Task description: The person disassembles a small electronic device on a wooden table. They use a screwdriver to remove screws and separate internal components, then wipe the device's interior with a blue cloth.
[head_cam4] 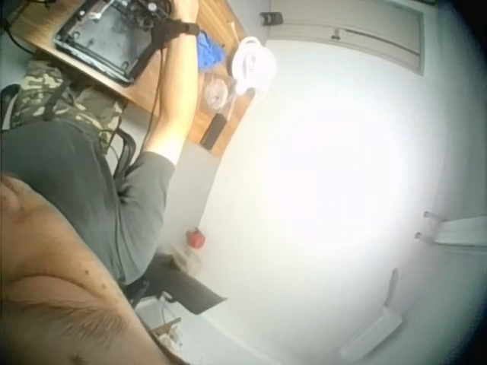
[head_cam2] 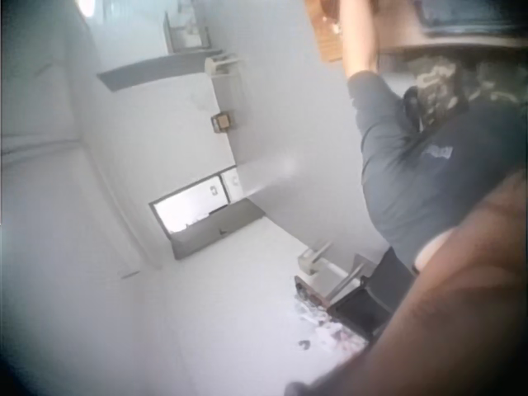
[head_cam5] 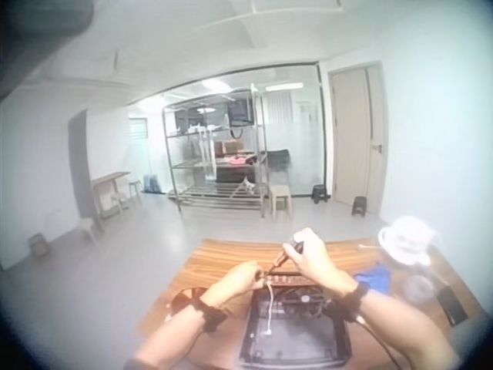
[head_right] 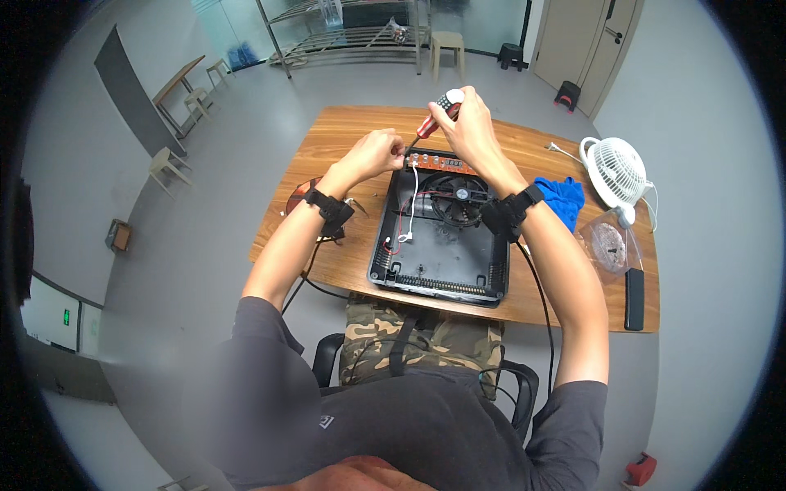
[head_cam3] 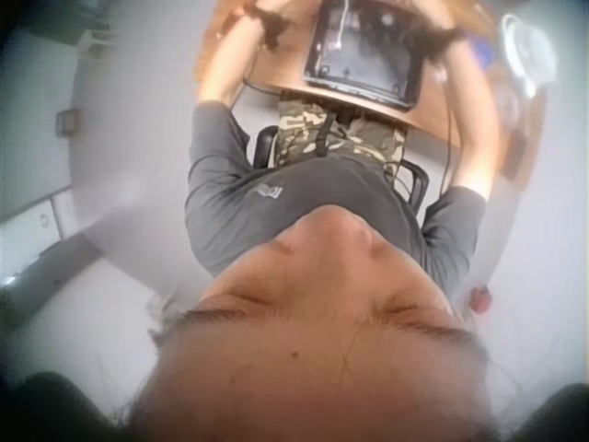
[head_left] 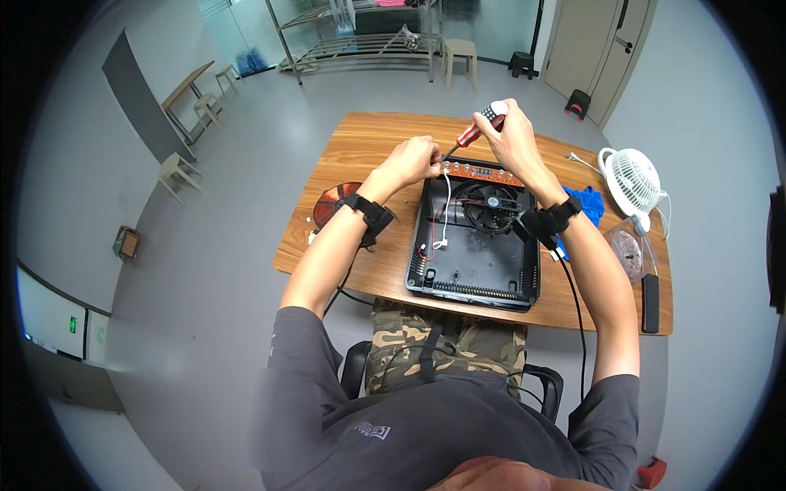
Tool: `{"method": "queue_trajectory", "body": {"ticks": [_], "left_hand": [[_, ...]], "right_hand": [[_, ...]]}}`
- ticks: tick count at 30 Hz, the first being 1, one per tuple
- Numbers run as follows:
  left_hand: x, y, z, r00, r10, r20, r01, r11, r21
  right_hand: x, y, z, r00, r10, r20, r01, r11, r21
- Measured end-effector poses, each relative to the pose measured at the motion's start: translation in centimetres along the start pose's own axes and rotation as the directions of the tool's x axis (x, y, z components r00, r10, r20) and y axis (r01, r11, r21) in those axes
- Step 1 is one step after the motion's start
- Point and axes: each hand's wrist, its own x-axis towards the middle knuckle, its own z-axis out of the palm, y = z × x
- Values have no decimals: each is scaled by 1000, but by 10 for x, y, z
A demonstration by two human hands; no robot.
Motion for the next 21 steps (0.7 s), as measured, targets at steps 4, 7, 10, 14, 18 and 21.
{"method": "queue_trajectory", "body": {"ticks": [4, 7, 10, 14, 18, 21], "left_hand": [[-21, -23, -4, 977, -119, 179, 79, 973, 218], [-35, -39, -2, 933, -294, 210, 266, 952, 150], [-39, -52, 3, 858, -399, 323, 305, 902, 305], [-47, -69, 21, 781, -509, 363, 335, 830, 445], [-46, -60, 25, 681, -575, 454, 334, 795, 506], [-47, -69, 32, 685, -572, 451, 356, 803, 478]], "right_hand": [[11, -9, 0, 988, -65, -140, 67, 998, 10], [18, -18, -17, 996, -63, -69, 58, 996, -74], [19, -13, -32, 996, 6, 89, 13, 976, -216], [11, 13, -52, 977, 145, 154, -52, 872, -488], [-9, 43, -87, 914, 363, 183, -149, 718, -680], [-32, 85, -108, 871, 441, 218, -107, 602, -791]]}}
